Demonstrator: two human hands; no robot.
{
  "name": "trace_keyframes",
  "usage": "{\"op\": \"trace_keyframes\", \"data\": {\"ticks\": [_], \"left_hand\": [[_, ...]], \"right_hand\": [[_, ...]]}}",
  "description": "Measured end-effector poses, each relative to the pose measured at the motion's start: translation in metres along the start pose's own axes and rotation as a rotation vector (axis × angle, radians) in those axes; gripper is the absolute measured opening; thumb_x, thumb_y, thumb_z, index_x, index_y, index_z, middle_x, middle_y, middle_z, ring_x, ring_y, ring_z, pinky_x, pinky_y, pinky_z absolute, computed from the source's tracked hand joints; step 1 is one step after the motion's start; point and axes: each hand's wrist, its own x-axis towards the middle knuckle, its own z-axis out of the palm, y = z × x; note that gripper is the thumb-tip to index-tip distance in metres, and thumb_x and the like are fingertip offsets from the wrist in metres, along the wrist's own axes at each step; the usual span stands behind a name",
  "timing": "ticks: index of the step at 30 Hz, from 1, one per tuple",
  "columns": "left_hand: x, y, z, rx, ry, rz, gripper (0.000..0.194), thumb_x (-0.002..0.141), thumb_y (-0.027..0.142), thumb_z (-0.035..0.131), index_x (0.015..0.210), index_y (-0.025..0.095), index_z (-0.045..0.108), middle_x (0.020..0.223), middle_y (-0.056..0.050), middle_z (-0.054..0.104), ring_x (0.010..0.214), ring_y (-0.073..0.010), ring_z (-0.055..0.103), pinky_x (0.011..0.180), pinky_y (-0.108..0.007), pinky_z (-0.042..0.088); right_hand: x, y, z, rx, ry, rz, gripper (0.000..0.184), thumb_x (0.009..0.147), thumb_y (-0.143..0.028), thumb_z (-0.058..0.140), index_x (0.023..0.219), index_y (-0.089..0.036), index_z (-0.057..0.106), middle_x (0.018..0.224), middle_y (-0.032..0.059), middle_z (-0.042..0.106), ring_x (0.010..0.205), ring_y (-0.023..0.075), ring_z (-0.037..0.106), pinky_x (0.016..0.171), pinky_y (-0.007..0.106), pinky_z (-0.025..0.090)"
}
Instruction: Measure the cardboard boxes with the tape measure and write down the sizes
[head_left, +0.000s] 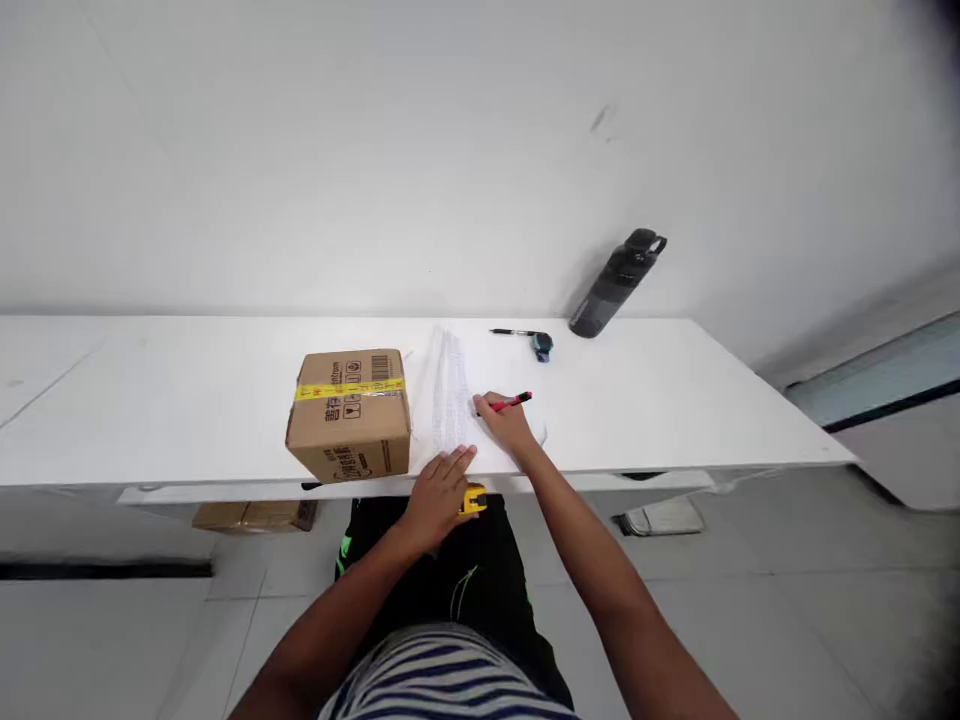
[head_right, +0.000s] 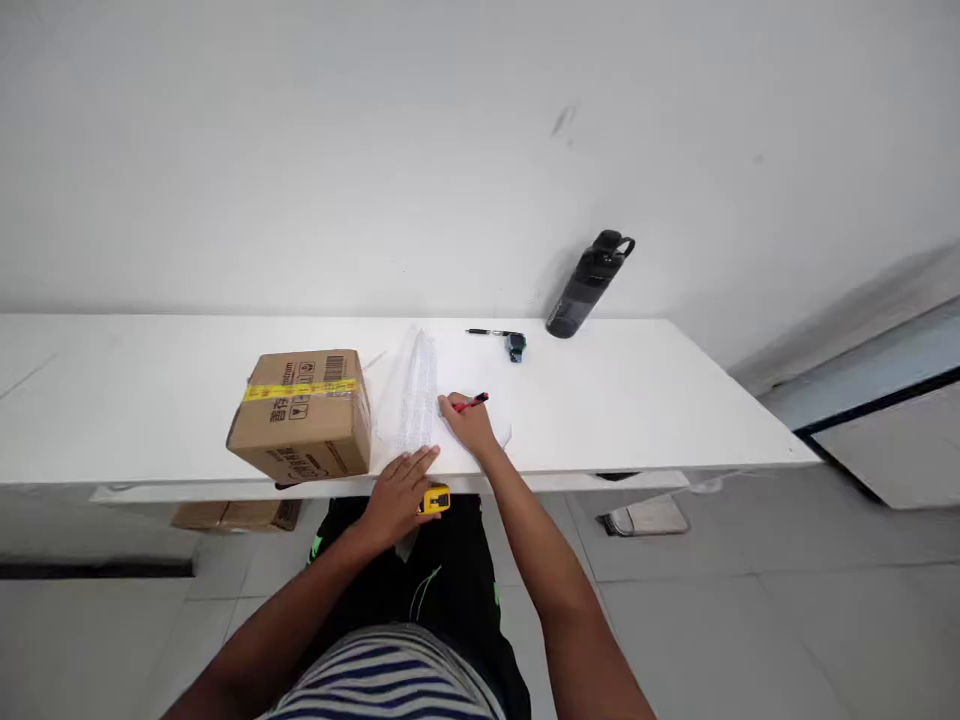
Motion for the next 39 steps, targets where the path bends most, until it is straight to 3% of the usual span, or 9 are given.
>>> {"op": "trace_keyframes", "data": {"ticks": [4, 12, 22, 30, 36, 39], "left_hand": [[0.001, 0.001, 0.0, -0.009, -0.008, -0.007, 0.046, 0.078, 0.049, 0.072, 0.109, 0.016, 0.063, 0.153, -0.012, 0.041, 0.14, -0.0261, 0.04, 0.113, -0.042, 0.037], [0.0, 0.0, 0.002, -0.026, -0.006, -0.016, 0.046, 0.079, 0.051, 0.069, 0.109, 0.017, 0.063, 0.154, -0.012, 0.04, 0.141, -0.0257, 0.039, 0.115, -0.041, 0.033], [0.0, -0.002, 0.001, 0.025, -0.004, -0.006, 0.045, 0.078, 0.05, 0.071, 0.108, 0.017, 0.065, 0.153, -0.012, 0.041, 0.139, -0.0265, 0.042, 0.113, -0.041, 0.036], [-0.001, -0.002, 0.0, 0.003, -0.036, -0.007, 0.052, 0.075, 0.049, 0.074, 0.114, 0.016, 0.063, 0.154, -0.011, 0.039, 0.141, -0.0253, 0.038, 0.115, -0.04, 0.033], [-0.001, -0.003, -0.003, -0.113, -0.046, -0.024, 0.046, 0.068, 0.05, 0.079, 0.099, 0.018, 0.067, 0.156, -0.01, 0.036, 0.141, -0.0271, 0.038, 0.115, -0.043, 0.032], [-0.001, -0.001, -0.009, -0.247, -0.026, -0.055, 0.046, 0.063, 0.056, 0.08, 0.089, 0.019, 0.067, 0.152, -0.009, 0.043, 0.139, -0.0297, 0.041, 0.113, -0.047, 0.033]], "right_hand": [[-0.001, -0.002, -0.001, -0.01, 0.005, 0.01, 0.04, 0.086, -0.046, 0.049, 0.055, -0.023, 0.039, 0.054, -0.004, 0.042, 0.058, 0.0145, 0.041, 0.061, 0.029, 0.034], [-0.001, -0.006, -0.002, -0.019, 0.039, 0.026, 0.039, 0.086, -0.049, 0.047, 0.056, -0.023, 0.046, 0.055, -0.0018, 0.05, 0.061, 0.0166, 0.048, 0.062, 0.03, 0.037], [0.001, -0.006, 0.001, -0.009, 0.057, 0.036, 0.041, 0.083, -0.047, 0.049, 0.052, -0.024, 0.035, 0.05, -0.0044, 0.039, 0.054, 0.0143, 0.039, 0.055, 0.029, 0.033], [0.002, -0.005, 0.001, -0.023, 0.069, 0.049, 0.041, 0.083, -0.047, 0.049, 0.053, -0.025, 0.031, 0.05, -0.0042, 0.04, 0.053, 0.014, 0.039, 0.054, 0.028, 0.034], [0.0, -0.006, 0.001, -0.09, 0.087, 0.027, 0.04, 0.084, -0.046, 0.046, 0.052, -0.024, 0.039, 0.051, -0.0025, 0.046, 0.054, 0.0152, 0.045, 0.055, 0.028, 0.038], [-0.004, -0.012, 0.0, -0.148, 0.14, 0.026, 0.038, 0.088, -0.045, 0.042, 0.059, -0.022, 0.05, 0.06, 0.0015, 0.056, 0.063, 0.0184, 0.053, 0.066, 0.031, 0.043]]}}
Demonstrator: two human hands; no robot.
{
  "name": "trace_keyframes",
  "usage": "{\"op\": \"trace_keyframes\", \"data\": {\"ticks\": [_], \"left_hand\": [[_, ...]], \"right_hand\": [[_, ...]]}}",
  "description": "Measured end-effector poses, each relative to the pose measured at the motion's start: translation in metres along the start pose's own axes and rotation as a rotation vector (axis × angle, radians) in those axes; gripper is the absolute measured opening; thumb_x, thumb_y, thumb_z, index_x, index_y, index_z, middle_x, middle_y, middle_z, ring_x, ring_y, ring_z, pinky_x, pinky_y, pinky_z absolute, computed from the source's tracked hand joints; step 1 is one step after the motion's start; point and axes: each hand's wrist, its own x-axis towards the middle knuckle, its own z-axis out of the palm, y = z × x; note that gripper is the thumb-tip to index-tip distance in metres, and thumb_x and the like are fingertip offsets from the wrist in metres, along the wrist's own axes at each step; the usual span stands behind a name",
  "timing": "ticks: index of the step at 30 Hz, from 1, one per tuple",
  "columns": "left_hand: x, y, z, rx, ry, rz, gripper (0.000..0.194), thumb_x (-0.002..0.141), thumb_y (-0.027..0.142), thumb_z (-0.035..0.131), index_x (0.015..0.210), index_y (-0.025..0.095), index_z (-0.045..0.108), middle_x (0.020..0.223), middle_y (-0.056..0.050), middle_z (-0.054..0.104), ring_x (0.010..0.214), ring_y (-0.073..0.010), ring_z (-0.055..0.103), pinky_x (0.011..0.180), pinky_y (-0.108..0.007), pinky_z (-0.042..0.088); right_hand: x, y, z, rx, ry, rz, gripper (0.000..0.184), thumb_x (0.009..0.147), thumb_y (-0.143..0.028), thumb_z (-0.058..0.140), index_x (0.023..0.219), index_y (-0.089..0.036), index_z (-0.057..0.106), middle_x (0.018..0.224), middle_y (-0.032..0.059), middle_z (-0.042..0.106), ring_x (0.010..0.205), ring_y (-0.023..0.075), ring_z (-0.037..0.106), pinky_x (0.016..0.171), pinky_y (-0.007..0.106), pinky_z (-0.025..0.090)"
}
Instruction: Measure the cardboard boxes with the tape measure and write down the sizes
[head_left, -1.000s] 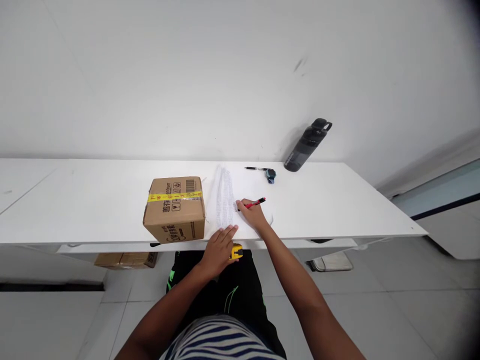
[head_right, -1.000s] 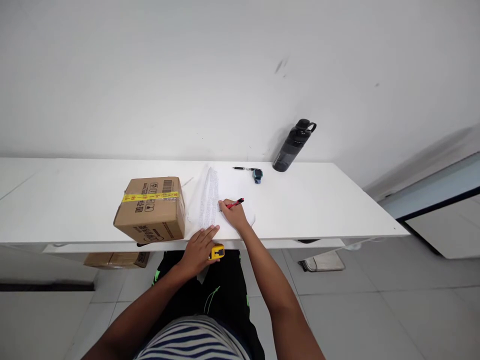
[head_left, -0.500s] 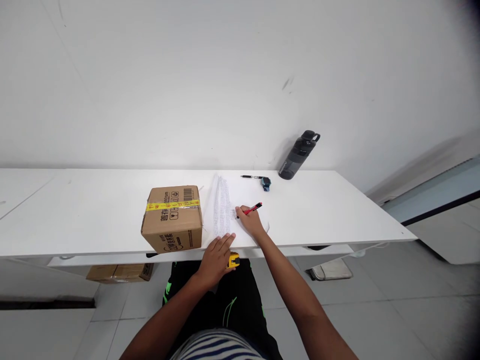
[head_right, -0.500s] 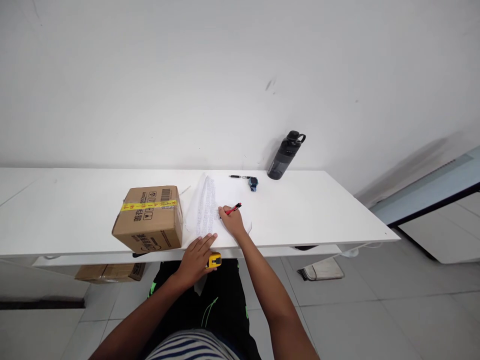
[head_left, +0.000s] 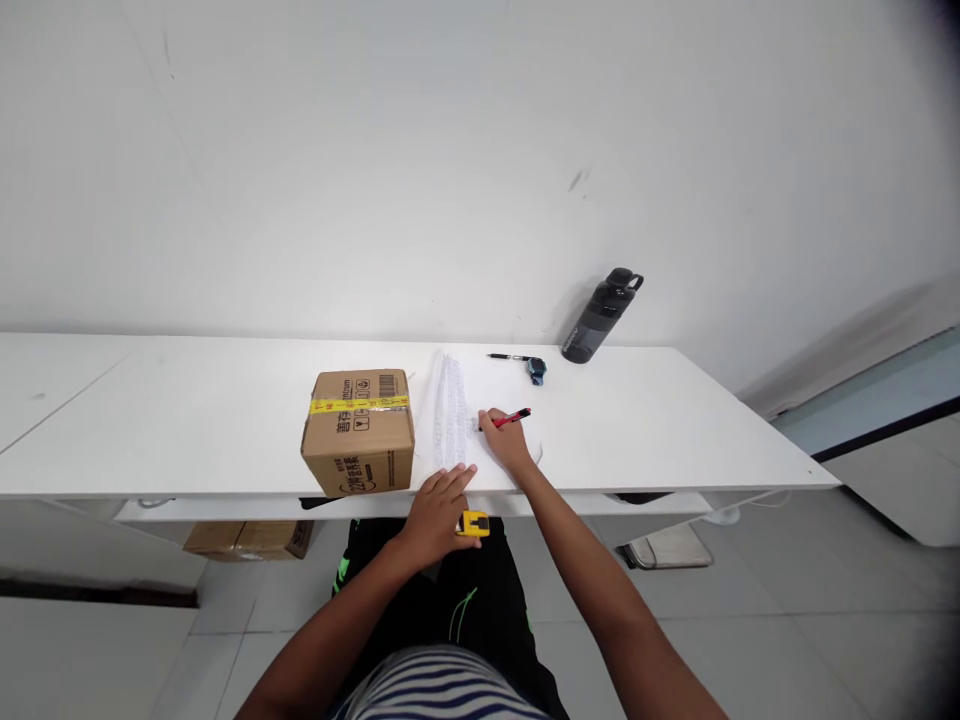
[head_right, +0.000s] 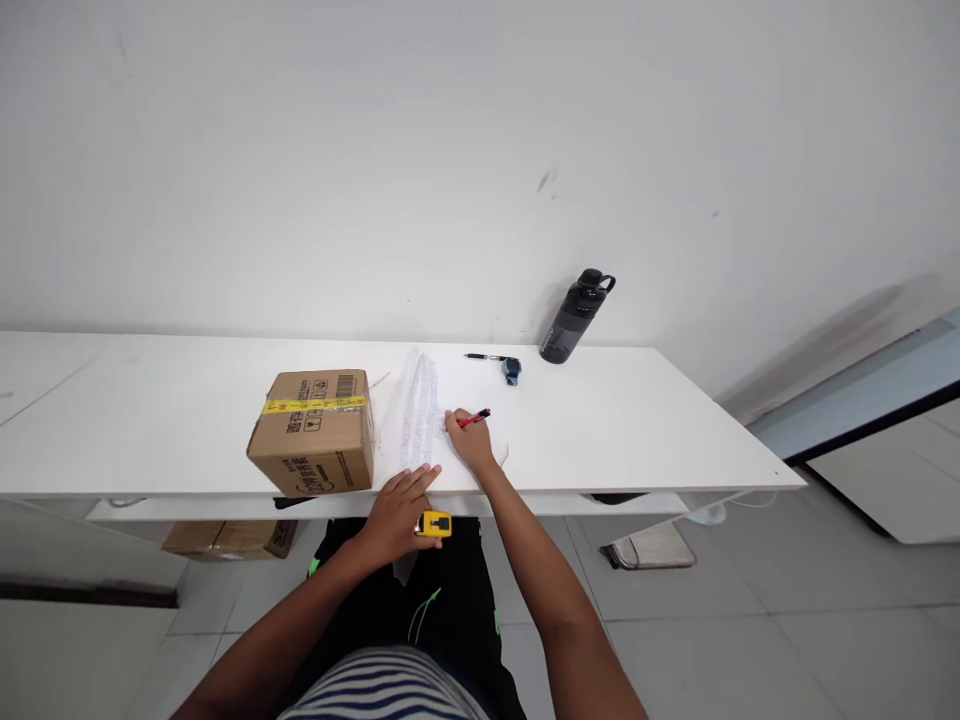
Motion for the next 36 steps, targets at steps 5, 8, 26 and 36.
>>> {"op": "trace_keyframes", "data": {"ticks": [5, 8, 26, 36], "left_hand": [[-0.009, 0.021, -0.025, -0.27, 0.144, 0.013, 0.049, 0.065, 0.059, 0.078, 0.094, 0.021, 0.067, 0.134, -0.011, 0.061, 0.132, -0.0288, 0.049, 0.107, -0.045, 0.041], [-0.022, 0.036, -0.05, -0.328, 0.319, 0.028, 0.049, 0.072, 0.057, 0.073, 0.103, 0.02, 0.064, 0.127, -0.014, 0.064, 0.125, -0.0269, 0.055, 0.102, -0.043, 0.047], [-0.044, 0.056, -0.147, -0.585, 0.318, -0.507, 0.045, 0.096, 0.058, 0.031, 0.08, 0.021, 0.051, 0.074, -0.003, 0.057, 0.07, -0.0172, 0.053, 0.065, -0.031, 0.042], [-0.063, -0.012, -0.216, -0.965, 0.577, -0.745, 0.044, 0.079, 0.059, 0.058, 0.061, 0.021, 0.044, 0.051, 0.003, 0.043, 0.05, -0.0114, 0.04, 0.049, -0.025, 0.035]], "right_hand": [[0.009, -0.004, -0.008, -0.096, 0.07, 0.037, 0.034, 0.085, -0.03, 0.049, 0.114, -0.018, 0.062, 0.124, 0.0152, 0.059, 0.107, 0.029, 0.057, 0.092, 0.042, 0.041], [0.014, -0.002, -0.015, -0.098, 0.04, 0.128, 0.062, 0.082, -0.022, 0.051, 0.143, -0.016, 0.039, 0.135, 0.0206, 0.053, 0.115, 0.0325, 0.055, 0.099, 0.051, 0.038], [-0.117, -0.109, -0.039, 0.78, -0.48, -0.322, 0.06, 0.072, -0.033, 0.082, 0.121, -0.036, 0.048, 0.116, 0.0058, 0.059, 0.109, 0.0224, 0.06, 0.09, 0.037, 0.053], [-0.055, -0.118, -0.052, 0.548, -0.182, -0.345, 0.075, 0.072, -0.039, 0.08, 0.136, -0.033, 0.041, 0.101, 0.0046, 0.061, 0.081, 0.0206, 0.064, 0.069, 0.035, 0.058]]}}
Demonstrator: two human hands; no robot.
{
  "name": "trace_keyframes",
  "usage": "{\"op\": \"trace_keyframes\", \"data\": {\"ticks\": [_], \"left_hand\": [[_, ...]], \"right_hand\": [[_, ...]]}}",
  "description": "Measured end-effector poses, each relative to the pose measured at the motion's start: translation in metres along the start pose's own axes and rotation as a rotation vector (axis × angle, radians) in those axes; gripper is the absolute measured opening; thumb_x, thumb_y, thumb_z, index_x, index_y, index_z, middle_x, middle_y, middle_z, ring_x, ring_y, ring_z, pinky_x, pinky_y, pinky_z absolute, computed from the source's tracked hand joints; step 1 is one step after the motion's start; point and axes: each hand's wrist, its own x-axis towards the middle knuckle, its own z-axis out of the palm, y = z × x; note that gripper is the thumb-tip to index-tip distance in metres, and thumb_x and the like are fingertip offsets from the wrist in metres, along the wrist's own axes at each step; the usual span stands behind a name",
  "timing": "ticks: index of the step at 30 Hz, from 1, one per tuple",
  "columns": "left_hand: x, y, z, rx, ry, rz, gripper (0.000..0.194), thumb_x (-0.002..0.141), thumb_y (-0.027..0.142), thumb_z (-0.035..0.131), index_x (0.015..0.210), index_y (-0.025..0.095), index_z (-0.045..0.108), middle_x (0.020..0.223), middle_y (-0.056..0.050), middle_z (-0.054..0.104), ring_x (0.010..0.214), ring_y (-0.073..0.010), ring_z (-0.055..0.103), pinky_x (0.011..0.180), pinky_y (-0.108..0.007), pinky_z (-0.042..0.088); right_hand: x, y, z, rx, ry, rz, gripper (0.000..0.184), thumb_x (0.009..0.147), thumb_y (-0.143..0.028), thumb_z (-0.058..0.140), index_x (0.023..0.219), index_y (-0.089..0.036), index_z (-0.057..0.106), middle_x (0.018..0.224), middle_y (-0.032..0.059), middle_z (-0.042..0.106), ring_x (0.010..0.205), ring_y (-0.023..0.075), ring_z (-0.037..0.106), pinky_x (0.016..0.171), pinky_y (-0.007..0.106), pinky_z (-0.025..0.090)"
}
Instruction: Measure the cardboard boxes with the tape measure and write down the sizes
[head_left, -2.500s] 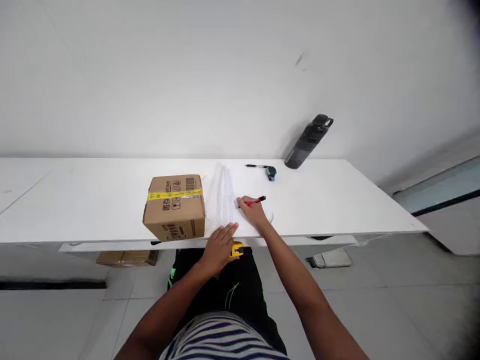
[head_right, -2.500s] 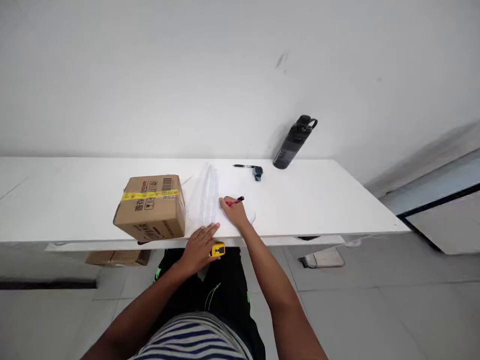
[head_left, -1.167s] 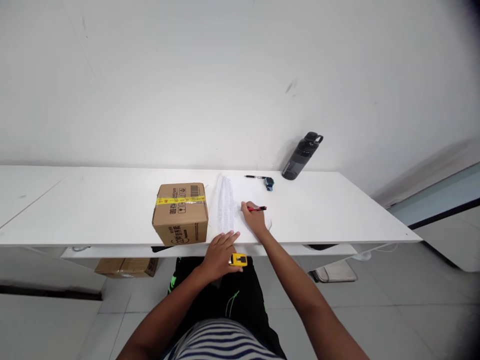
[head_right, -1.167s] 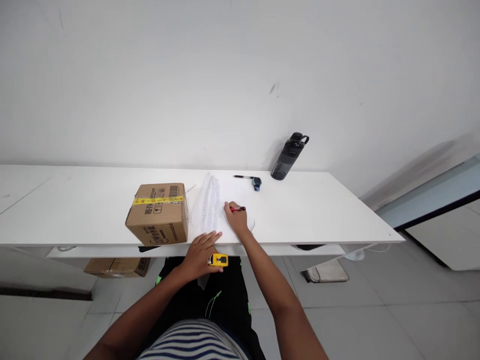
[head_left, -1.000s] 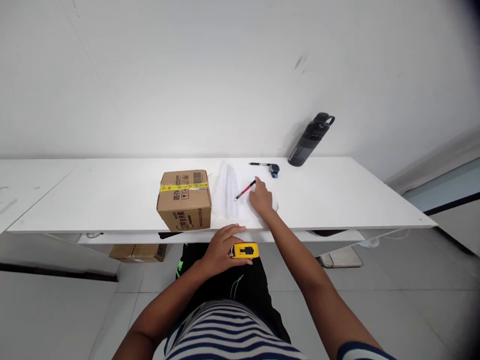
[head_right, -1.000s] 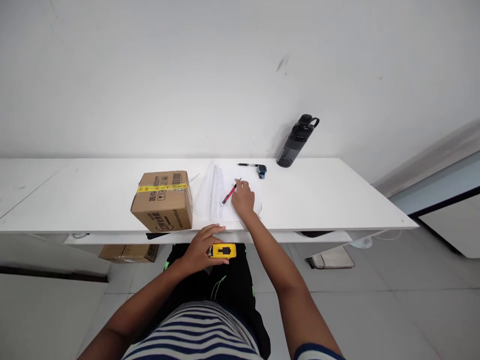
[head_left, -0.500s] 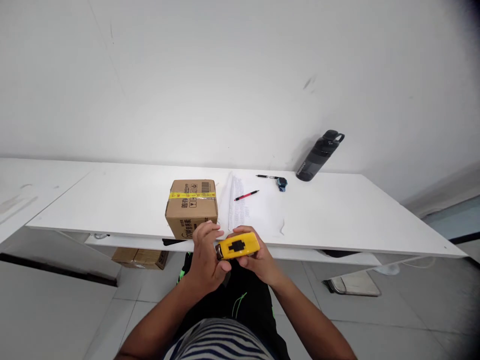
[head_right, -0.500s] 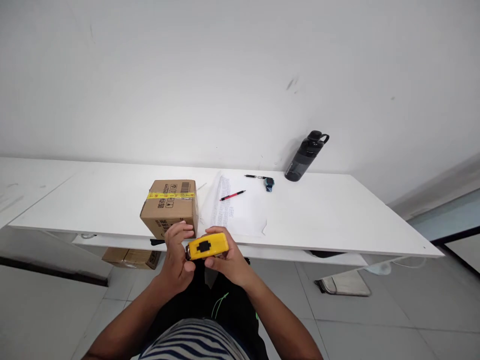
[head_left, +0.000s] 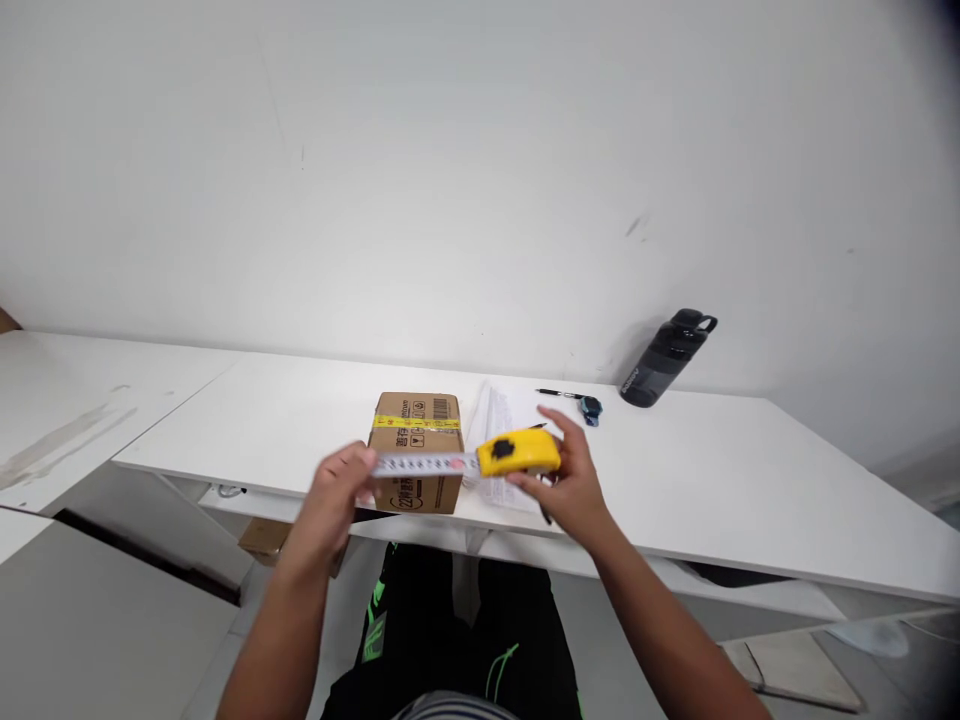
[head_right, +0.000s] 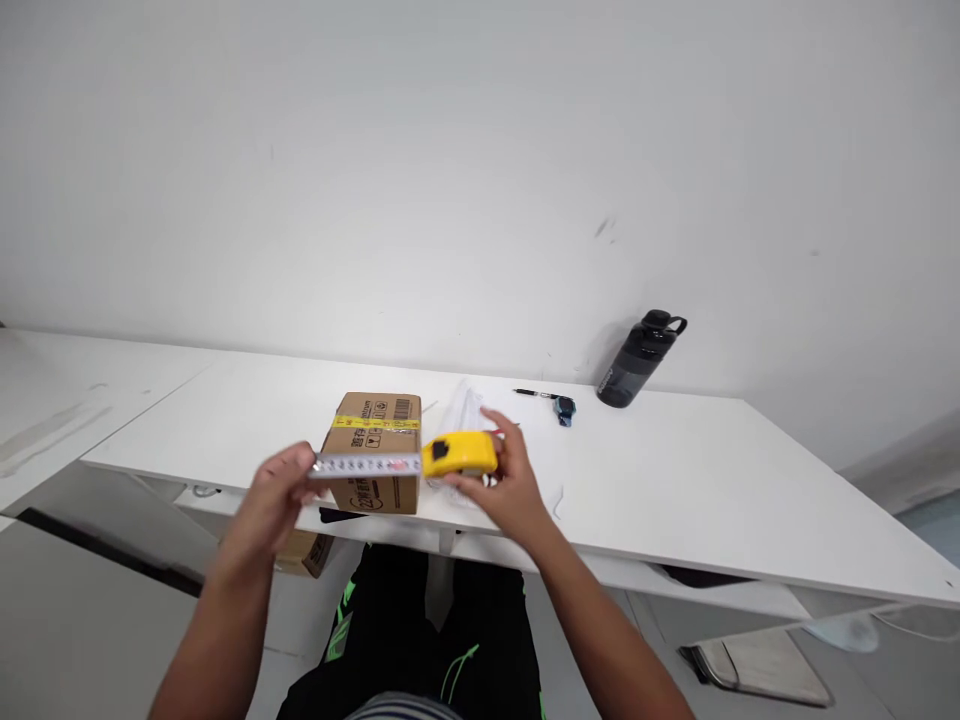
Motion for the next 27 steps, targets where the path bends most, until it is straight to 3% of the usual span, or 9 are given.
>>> {"op": "trace_keyframes", "data": {"ticks": [2, 5, 10, 13, 17, 20, 23, 25, 27], "left_hand": [[0.023, 0.01, -0.023, 0.093, 0.065, -0.02, 0.042, 0.081, 0.056, 0.056, 0.059, 0.022, 0.043, 0.046, 0.004, 0.033, 0.047, -0.0123, 0.038, 0.048, -0.027, 0.036], [0.051, 0.014, -0.042, 0.128, 0.061, -0.048, 0.041, 0.082, 0.054, 0.053, 0.06, 0.022, 0.042, 0.045, 0.005, 0.029, 0.045, -0.0119, 0.035, 0.046, -0.028, 0.033], [0.071, -0.006, -0.033, 0.175, -0.141, -0.137, 0.042, 0.079, 0.052, 0.059, 0.058, 0.021, 0.04, 0.051, 0.005, 0.033, 0.046, -0.0097, 0.03, 0.047, -0.026, 0.028], [0.074, -0.014, -0.025, 0.262, -0.145, -0.101, 0.039, 0.08, 0.051, 0.057, 0.062, 0.019, 0.045, 0.057, 0.004, 0.041, 0.051, -0.0103, 0.034, 0.049, -0.025, 0.026], [0.076, -0.01, -0.029, 0.284, -0.154, -0.082, 0.04, 0.081, 0.052, 0.056, 0.06, 0.019, 0.045, 0.056, 0.004, 0.041, 0.051, -0.0103, 0.035, 0.05, -0.025, 0.028], [0.088, 0.003, -0.04, 0.207, -0.104, -0.028, 0.04, 0.08, 0.049, 0.058, 0.059, 0.019, 0.044, 0.055, 0.004, 0.042, 0.051, -0.0097, 0.037, 0.053, -0.025, 0.032], [0.112, 0.022, -0.042, 0.225, -0.073, 0.055, 0.038, 0.082, 0.051, 0.056, 0.064, 0.019, 0.048, 0.06, 0.003, 0.047, 0.055, -0.0106, 0.044, 0.059, -0.025, 0.039], [0.131, 0.034, -0.033, 0.34, -0.171, 0.064, 0.037, 0.084, 0.053, 0.052, 0.072, 0.018, 0.054, 0.069, 0.0, 0.055, 0.064, -0.0133, 0.051, 0.065, -0.026, 0.043], [0.147, 0.04, -0.015, 0.546, -0.284, 0.075, 0.04, 0.086, 0.055, 0.045, 0.078, 0.018, 0.058, 0.081, -0.004, 0.062, 0.075, -0.017, 0.056, 0.07, -0.028, 0.044]], "right_hand": [[0.021, 0.013, -0.012, -0.066, 0.105, 0.025, 0.081, 0.073, -0.043, 0.078, 0.141, -0.031, 0.037, 0.106, 0.0058, 0.061, 0.082, 0.0201, 0.062, 0.07, 0.036, 0.057], [0.044, 0.027, -0.022, -0.2, 0.09, 0.053, 0.075, 0.077, -0.048, 0.072, 0.143, -0.029, 0.041, 0.121, 0.0076, 0.059, 0.088, 0.0202, 0.061, 0.076, 0.037, 0.056], [0.051, 0.029, -0.001, -0.35, -0.121, 0.122, 0.065, 0.083, -0.051, 0.063, 0.141, -0.029, 0.045, 0.111, 0.0052, 0.066, 0.082, 0.0196, 0.062, 0.072, 0.037, 0.054], [0.051, 0.027, 0.013, -0.391, -0.132, 0.081, 0.06, 0.085, -0.052, 0.061, 0.139, -0.03, 0.046, 0.117, 0.0064, 0.064, 0.089, 0.0215, 0.062, 0.073, 0.038, 0.054], [0.051, 0.025, 0.008, -0.429, -0.087, 0.047, 0.058, 0.084, -0.052, 0.06, 0.136, -0.029, 0.048, 0.122, 0.0068, 0.063, 0.084, 0.0205, 0.064, 0.068, 0.037, 0.055], [0.034, 0.018, 0.0, -0.506, 0.061, -0.043, 0.059, 0.079, -0.055, 0.067, 0.13, -0.029, 0.053, 0.124, 0.0086, 0.063, 0.083, 0.0224, 0.065, 0.068, 0.038, 0.056], [-0.008, 0.004, 0.008, -0.576, 0.226, -0.225, 0.067, 0.071, -0.054, 0.076, 0.129, -0.028, 0.054, 0.109, 0.0117, 0.068, 0.083, 0.0278, 0.065, 0.07, 0.042, 0.055], [-0.043, -0.009, 0.027, -0.577, 0.172, -0.33, 0.062, 0.072, -0.047, 0.077, 0.128, -0.03, 0.056, 0.092, 0.0108, 0.069, 0.076, 0.0281, 0.065, 0.067, 0.043, 0.054], [-0.07, -0.022, 0.056, -0.552, 0.003, -0.408, 0.056, 0.075, -0.039, 0.075, 0.128, -0.036, 0.057, 0.079, 0.0069, 0.066, 0.064, 0.0245, 0.061, 0.062, 0.042, 0.051]]}}
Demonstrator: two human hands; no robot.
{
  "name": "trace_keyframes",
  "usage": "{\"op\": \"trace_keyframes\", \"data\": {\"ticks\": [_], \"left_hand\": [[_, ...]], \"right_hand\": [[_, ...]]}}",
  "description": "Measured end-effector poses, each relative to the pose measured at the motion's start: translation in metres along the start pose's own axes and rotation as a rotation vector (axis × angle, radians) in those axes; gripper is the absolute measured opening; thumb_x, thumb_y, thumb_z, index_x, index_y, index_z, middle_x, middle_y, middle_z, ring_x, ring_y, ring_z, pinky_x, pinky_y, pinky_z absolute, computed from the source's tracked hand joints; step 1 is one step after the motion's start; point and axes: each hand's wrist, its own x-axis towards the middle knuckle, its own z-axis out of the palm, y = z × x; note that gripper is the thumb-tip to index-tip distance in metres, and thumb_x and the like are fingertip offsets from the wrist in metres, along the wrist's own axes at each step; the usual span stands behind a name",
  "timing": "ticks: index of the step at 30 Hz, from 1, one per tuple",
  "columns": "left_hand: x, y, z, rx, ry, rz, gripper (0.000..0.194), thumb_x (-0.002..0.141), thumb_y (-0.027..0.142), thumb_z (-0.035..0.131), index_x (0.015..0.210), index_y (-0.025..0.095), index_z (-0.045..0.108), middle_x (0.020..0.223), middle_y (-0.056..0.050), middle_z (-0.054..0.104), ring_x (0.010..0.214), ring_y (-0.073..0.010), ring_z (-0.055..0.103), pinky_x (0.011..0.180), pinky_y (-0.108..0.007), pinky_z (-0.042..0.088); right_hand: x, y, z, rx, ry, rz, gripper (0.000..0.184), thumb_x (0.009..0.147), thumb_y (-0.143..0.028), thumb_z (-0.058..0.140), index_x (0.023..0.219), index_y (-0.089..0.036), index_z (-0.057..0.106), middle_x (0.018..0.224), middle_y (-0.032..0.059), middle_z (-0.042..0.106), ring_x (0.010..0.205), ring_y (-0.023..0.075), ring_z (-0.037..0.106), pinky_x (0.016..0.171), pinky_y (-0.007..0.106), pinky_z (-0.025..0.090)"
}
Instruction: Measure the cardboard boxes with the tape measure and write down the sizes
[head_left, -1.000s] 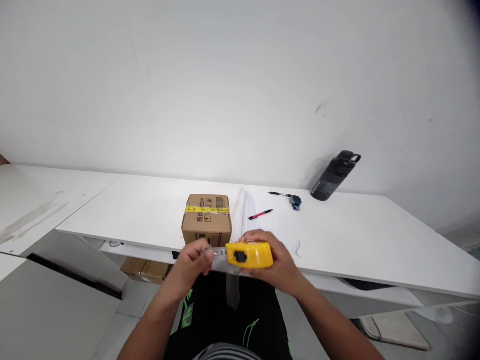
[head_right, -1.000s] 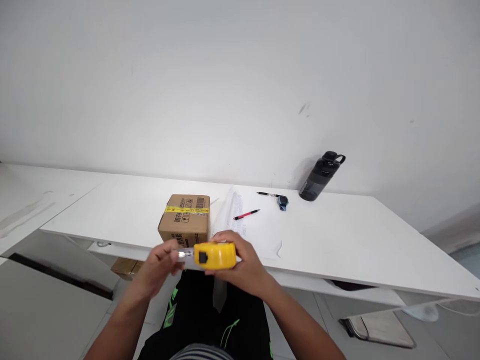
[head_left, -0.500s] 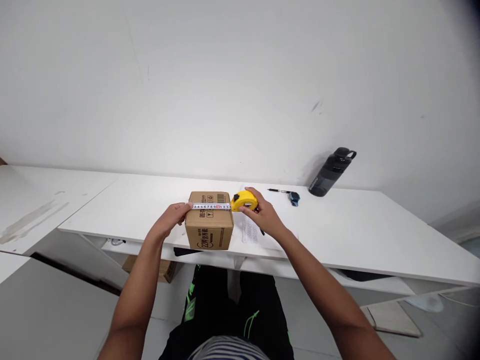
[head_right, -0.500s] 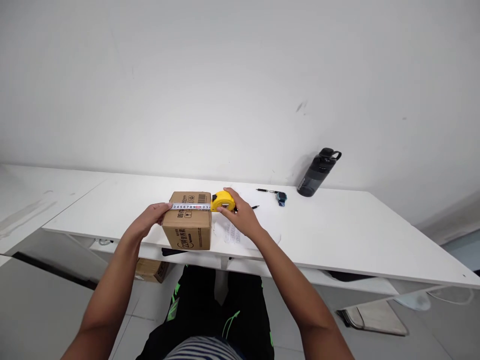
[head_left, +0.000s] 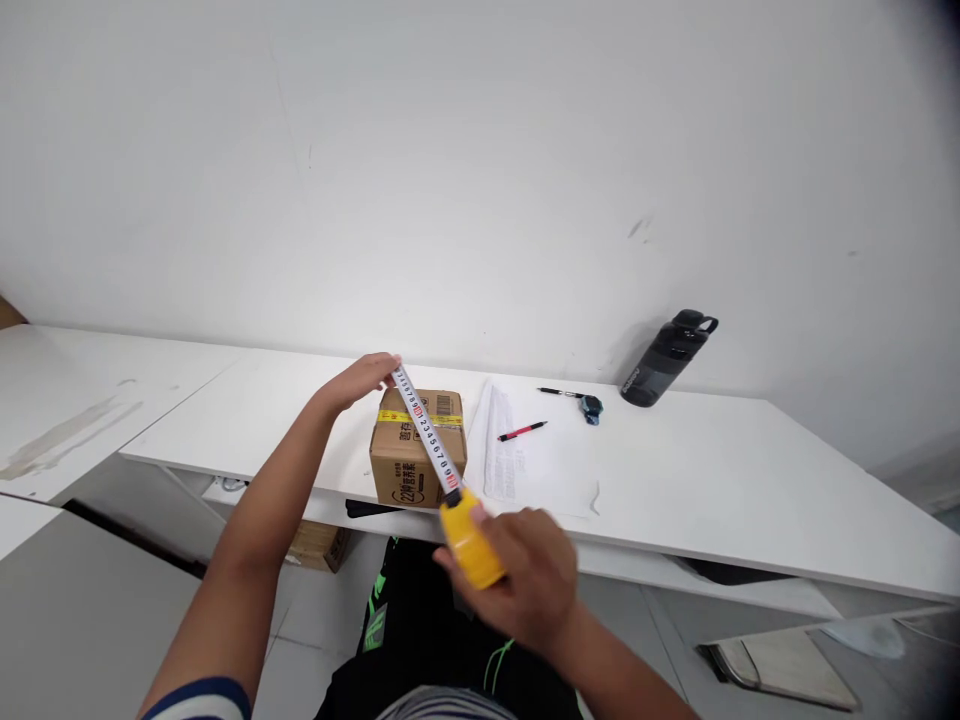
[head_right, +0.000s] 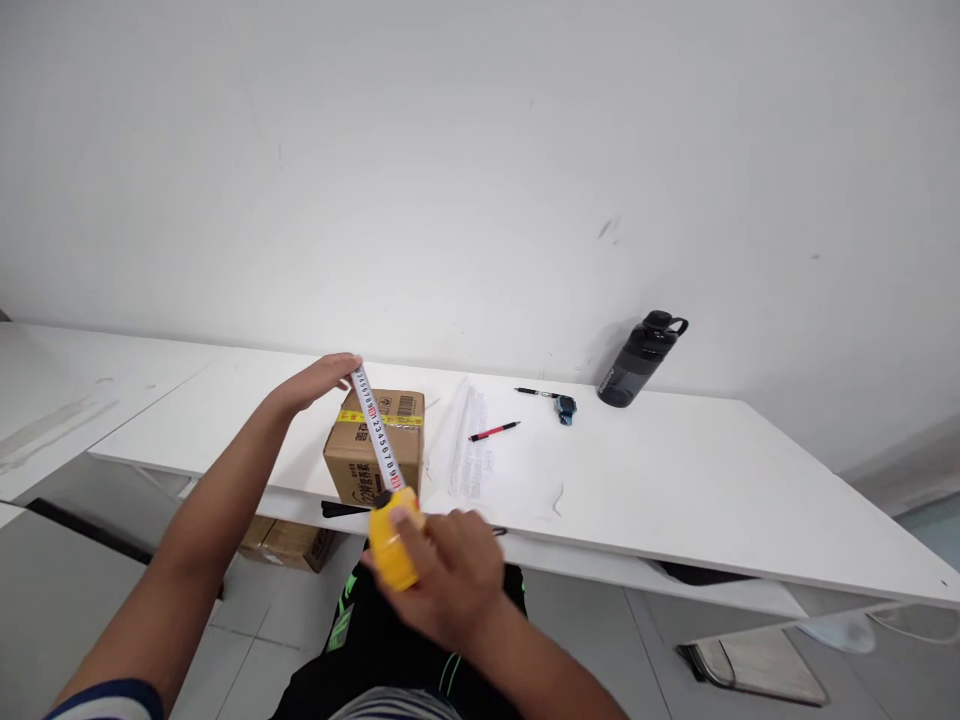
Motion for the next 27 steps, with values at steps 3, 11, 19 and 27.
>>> {"op": "trace_keyframes", "data": {"ticks": [3, 11, 19, 27], "left_hand": [[0.02, 0.012, 0.021, 0.312, -0.025, -0.007, 0.04, 0.086, 0.055, 0.045, 0.075, 0.018, 0.059, 0.086, -0.008, 0.066, 0.08, -0.0217, 0.057, 0.072, -0.031, 0.042], [0.005, 0.012, 0.039, 0.466, -0.098, 0.054, 0.043, 0.088, 0.055, 0.042, 0.072, 0.021, 0.06, 0.076, -0.005, 0.067, 0.067, -0.0207, 0.056, 0.061, -0.03, 0.036], [-0.016, 0.024, 0.039, 0.21, 0.223, 0.159, 0.041, 0.09, 0.053, 0.043, 0.087, 0.02, 0.067, 0.095, -0.005, 0.069, 0.09, -0.0214, 0.061, 0.081, -0.032, 0.045], [-0.092, 0.056, 0.066, 0.301, -0.121, 0.397, 0.051, 0.092, 0.058, 0.043, 0.129, 0.026, 0.056, 0.135, -0.008, 0.059, 0.129, -0.0271, 0.05, 0.108, -0.044, 0.039]], "right_hand": [[0.001, -0.038, 0.027, -0.107, 0.061, -0.047, 0.057, 0.08, -0.039, 0.07, 0.134, -0.036, 0.052, 0.074, 0.0071, 0.064, 0.061, 0.0244, 0.057, 0.054, 0.04, 0.046], [0.057, -0.022, 0.059, -0.18, 0.144, 0.2, 0.048, 0.083, -0.051, 0.061, 0.121, -0.023, 0.057, 0.094, 0.0129, 0.071, 0.071, 0.0286, 0.065, 0.061, 0.041, 0.049], [0.041, -0.01, 0.049, -0.228, 0.381, -0.024, 0.059, 0.086, -0.037, 0.065, 0.137, -0.019, 0.043, 0.087, 0.0089, 0.071, 0.065, 0.022, 0.065, 0.06, 0.034, 0.051], [0.03, 0.022, 0.034, -0.124, 0.49, -0.071, 0.071, 0.086, -0.035, 0.069, 0.146, -0.024, 0.033, 0.1, 0.01, 0.067, 0.083, 0.0228, 0.068, 0.066, 0.035, 0.058]]}}
